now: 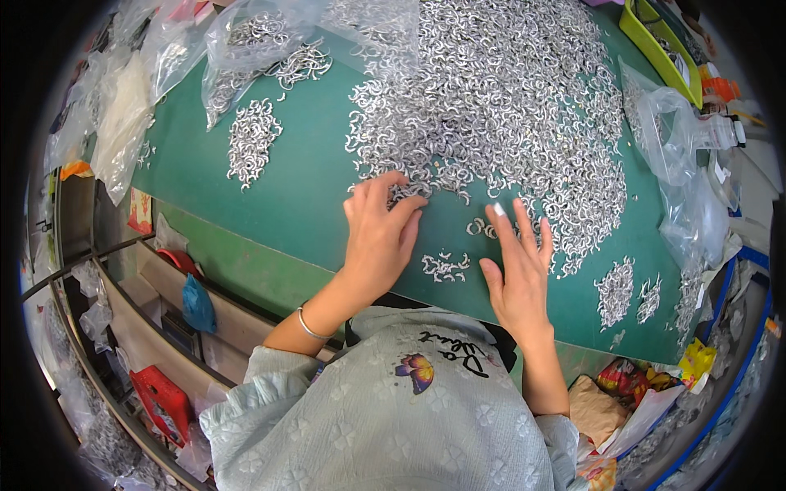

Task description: The person sorts silver-colored metal links into piles by hand and سپس puts some of the links into a clear plastic bag on a green workbench.

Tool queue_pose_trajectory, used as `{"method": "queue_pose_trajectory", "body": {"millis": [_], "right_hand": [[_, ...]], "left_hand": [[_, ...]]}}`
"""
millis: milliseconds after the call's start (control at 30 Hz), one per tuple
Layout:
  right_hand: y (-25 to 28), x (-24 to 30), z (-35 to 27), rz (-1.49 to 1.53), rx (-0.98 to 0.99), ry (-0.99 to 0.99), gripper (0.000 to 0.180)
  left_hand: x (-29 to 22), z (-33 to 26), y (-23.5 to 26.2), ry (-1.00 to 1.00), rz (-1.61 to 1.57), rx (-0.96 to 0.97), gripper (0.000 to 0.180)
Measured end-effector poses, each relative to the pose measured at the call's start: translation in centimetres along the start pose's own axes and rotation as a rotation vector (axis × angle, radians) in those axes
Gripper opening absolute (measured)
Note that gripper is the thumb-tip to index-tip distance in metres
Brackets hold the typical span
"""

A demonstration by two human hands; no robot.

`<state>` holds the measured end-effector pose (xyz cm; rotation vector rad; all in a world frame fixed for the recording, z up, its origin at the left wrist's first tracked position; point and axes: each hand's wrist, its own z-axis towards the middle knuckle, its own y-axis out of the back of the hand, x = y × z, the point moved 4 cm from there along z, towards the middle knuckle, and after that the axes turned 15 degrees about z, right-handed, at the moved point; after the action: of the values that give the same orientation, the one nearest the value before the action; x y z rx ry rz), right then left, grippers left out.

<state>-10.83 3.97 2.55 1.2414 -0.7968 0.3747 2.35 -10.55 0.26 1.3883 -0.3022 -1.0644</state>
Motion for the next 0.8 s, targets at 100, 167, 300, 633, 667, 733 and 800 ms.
{"method": "queue_pose_trajectory", "body": {"millis": [100, 167, 300, 633, 667, 733, 800], "right_hand": [[-0.9, 0.1, -0.5, -0.023, 0.095, -0.014, 0.054], [-0.3, 0.0, -1.0, -0.058, 0.048, -0.069, 0.054], [-0.2, 0.4, -1.1, 0.014, 0.015, -0.039, 0.055], [0.7, -0.7, -1.1, -0.062, -0.116, -0.102, 0.046], [0.3, -0.3, -0.3, -0.008, -0.110, -0.071, 0.046], [-0.5, 0.5, 1.8, 0.070, -0.094, -0.003, 0.048], [-1.7, 0.6, 3.6, 0.074, -0.023, 0.030, 0.049]], "left_hand": [[-1.6, 0.3, 0.1, -0.087, -0.002, -0.009, 0.038], [-2.2, 0.7, -0.3, -0.114, 0.045, 0.002, 0.044], [-3.1, 1.6, -1.3, -0.144, 0.080, 0.050, 0.044], [-1.2, -0.6, -0.4, -0.124, -0.051, 0.099, 0.034], [-1.2, -0.6, -0.5, -0.105, -0.068, 0.084, 0.033], [-2.0, -0.1, -0.3, -0.116, -0.032, 0.077, 0.033], [-2.4, 0.2, -0.3, -0.120, -0.012, 0.048, 0.030]]}}
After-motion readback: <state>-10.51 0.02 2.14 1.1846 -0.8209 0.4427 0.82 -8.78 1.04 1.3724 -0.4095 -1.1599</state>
